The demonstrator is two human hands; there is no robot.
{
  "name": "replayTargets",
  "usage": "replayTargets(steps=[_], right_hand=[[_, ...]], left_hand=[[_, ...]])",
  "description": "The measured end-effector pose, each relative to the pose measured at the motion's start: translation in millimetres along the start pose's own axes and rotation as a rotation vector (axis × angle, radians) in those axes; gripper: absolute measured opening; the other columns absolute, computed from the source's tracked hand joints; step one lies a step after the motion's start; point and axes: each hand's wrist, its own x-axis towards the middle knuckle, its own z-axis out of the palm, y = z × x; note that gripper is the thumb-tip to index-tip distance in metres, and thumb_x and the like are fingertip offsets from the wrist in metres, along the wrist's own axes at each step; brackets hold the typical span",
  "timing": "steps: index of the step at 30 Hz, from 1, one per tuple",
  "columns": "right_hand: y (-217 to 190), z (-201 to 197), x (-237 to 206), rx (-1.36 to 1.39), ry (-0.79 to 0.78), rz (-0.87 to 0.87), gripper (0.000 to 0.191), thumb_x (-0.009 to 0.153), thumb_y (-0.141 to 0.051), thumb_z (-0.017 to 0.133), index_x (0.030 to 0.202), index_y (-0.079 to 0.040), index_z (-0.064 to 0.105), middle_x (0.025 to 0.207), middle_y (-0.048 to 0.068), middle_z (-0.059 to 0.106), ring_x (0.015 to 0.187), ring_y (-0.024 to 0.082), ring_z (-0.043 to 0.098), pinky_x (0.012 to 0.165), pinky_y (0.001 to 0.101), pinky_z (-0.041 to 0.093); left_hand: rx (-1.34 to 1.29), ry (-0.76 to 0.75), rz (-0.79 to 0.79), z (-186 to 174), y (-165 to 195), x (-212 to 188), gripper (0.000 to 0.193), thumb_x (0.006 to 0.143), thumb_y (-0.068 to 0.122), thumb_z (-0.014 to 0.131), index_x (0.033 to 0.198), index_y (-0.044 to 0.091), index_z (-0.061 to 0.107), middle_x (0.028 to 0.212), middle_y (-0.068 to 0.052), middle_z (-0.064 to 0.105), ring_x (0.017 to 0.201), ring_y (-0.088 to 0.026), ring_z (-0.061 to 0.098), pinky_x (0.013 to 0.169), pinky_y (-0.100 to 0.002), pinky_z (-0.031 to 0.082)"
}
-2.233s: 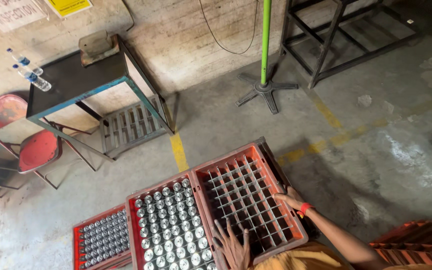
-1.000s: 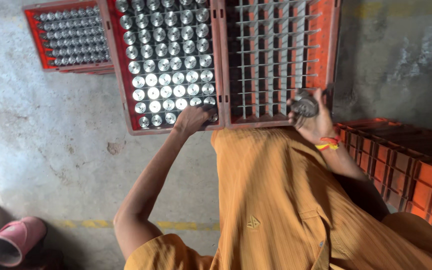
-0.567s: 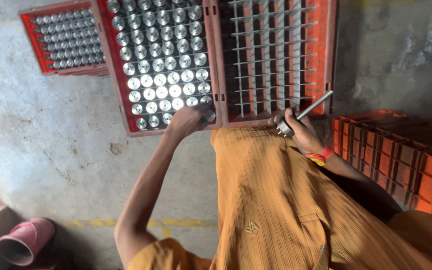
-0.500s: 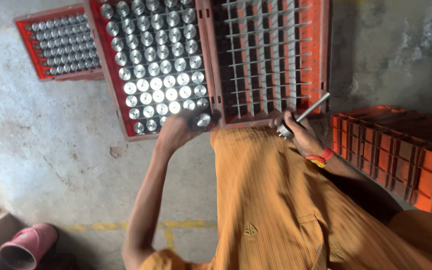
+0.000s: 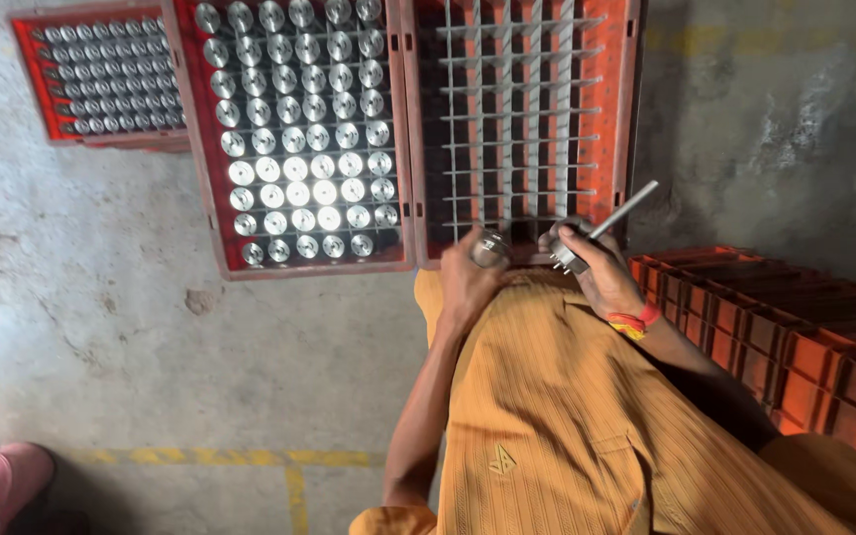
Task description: The person sits on the workshop floor with red trays of machined metal parts. They fit a metal component onto a handheld shaft tool, press the parts together, and place the assembled pieces one at a time into the compartments of the tray.
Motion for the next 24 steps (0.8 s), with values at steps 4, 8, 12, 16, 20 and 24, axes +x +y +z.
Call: replayTargets(steps=[4, 8, 12, 16, 20, 24], right_hand=[[-20, 14, -15, 0.108, -0.018, -0.041, 0.024, 0.107, -0.028, 0.056, 0.108, -0.005, 0.064, 0.107, 0.008, 0.069, 0.105, 0.019, 0.067, 0.096, 0.0354, 0.05], [-20, 29, -8, 0.137, 0.126, -0.182, 0.028, 0.111, -0.032, 0.056, 0.099, -0.007, 0.06, 0.098, 0.007, 0.066, 0.102, 0.021, 0.069, 0.101, 0.0393, 0.053], [-14, 37, -4, 0.016, 0.138, -0.337, 0.027, 0.113, -0.029, 0.056, 0.099, -0.005, 0.059, 0.095, 0.006, 0.064, 0.099, 0.019, 0.067, 0.103, 0.0424, 0.053], [-7, 36, -7, -0.234, -0.033, -0.56, 0.028, 0.115, -0.029, 0.053, 0.102, -0.005, 0.06, 0.094, 0.006, 0.064, 0.094, 0.017, 0.068, 0.109, 0.0431, 0.053], [3, 26, 1, -0.199, -0.087, -0.387, 0.026, 0.11, -0.028, 0.054, 0.102, -0.005, 0.065, 0.092, 0.009, 0.07, 0.094, 0.02, 0.07, 0.111, 0.0451, 0.051], [9, 10, 25, 0.217, 0.094, -0.159, 0.02, 0.109, -0.028, 0.061, 0.107, -0.008, 0.063, 0.082, 0.003, 0.061, 0.089, 0.019, 0.066, 0.1, 0.043, 0.052]], left_hand=[[0.284, -0.134, 0.028, 6, 31, -13, 0.034, 0.073, 0.017, 0.084, 0.104, 0.009, 0.073, 0.086, -0.017, 0.075, 0.078, -0.036, 0.073, 0.068, -0.044, 0.057], [0.371, -0.252, 0.09, 25, 46, -10, 0.044, 0.072, 0.026, 0.086, 0.11, 0.01, 0.07, 0.088, -0.015, 0.076, 0.078, -0.035, 0.075, 0.069, -0.045, 0.057], [0.396, -0.293, 0.12, 36, 41, -8, 0.049, 0.07, 0.028, 0.087, 0.114, 0.011, 0.072, 0.087, -0.017, 0.076, 0.078, -0.038, 0.073, 0.068, -0.048, 0.055], [0.446, -0.421, 0.125, 30, 27, -3, 0.041, 0.072, 0.027, 0.084, 0.108, 0.009, 0.073, 0.086, -0.017, 0.077, 0.081, -0.036, 0.075, 0.072, -0.046, 0.058], [0.387, -0.545, 0.068, 19, 18, 1, 0.045, 0.074, 0.035, 0.086, 0.103, 0.004, 0.07, 0.084, -0.018, 0.076, 0.078, -0.034, 0.076, 0.074, -0.045, 0.059], [0.319, -0.511, 0.069, -4, 21, 0, 0.06, 0.08, 0.047, 0.082, 0.118, 0.004, 0.066, 0.087, -0.02, 0.076, 0.082, -0.036, 0.075, 0.074, -0.047, 0.057]])
